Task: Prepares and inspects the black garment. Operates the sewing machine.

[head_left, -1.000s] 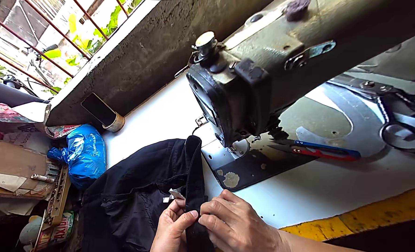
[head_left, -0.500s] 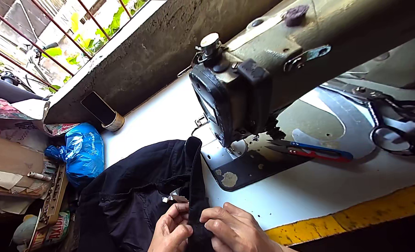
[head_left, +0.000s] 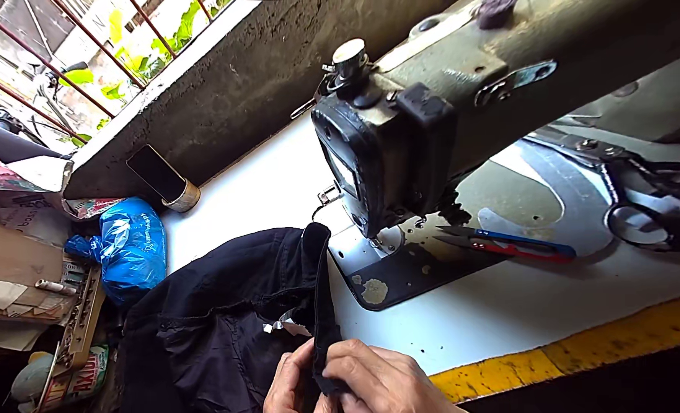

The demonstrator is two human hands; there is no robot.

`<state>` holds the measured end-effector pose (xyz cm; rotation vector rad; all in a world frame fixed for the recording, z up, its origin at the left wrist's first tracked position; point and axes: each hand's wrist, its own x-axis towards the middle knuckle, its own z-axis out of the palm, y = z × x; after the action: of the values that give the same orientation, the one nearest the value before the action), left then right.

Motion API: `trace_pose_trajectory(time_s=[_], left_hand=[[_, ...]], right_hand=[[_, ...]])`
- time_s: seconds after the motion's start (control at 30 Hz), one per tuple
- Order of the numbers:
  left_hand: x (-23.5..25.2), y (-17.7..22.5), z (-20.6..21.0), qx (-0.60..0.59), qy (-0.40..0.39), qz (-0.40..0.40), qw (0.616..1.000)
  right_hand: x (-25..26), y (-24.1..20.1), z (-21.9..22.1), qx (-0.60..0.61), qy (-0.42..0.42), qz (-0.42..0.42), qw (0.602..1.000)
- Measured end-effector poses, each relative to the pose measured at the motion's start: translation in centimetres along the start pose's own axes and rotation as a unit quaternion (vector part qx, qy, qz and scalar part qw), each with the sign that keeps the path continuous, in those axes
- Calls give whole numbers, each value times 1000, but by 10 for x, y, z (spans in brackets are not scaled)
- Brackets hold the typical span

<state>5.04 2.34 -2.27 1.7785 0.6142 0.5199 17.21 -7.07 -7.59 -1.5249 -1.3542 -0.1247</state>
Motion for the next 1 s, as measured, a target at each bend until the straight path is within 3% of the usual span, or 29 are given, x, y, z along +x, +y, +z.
trace_pose_trajectory(time_s=[0.3,0.6,0.8,1.0], left_hand=[[-8,-2,-1,-38,29,-49,998],[-19,-2,1,91,66,28,993],[-18,-4,8,128,86,46,987],[-23,0,9,49,90,0,995]], right_hand=[[-9,6,4,135,21,-4,991],[2,2,-7,217,-46,34,975],[5,-5,-8,143,-51,53,987],[2,-1,-4,215,-27,62,974]])
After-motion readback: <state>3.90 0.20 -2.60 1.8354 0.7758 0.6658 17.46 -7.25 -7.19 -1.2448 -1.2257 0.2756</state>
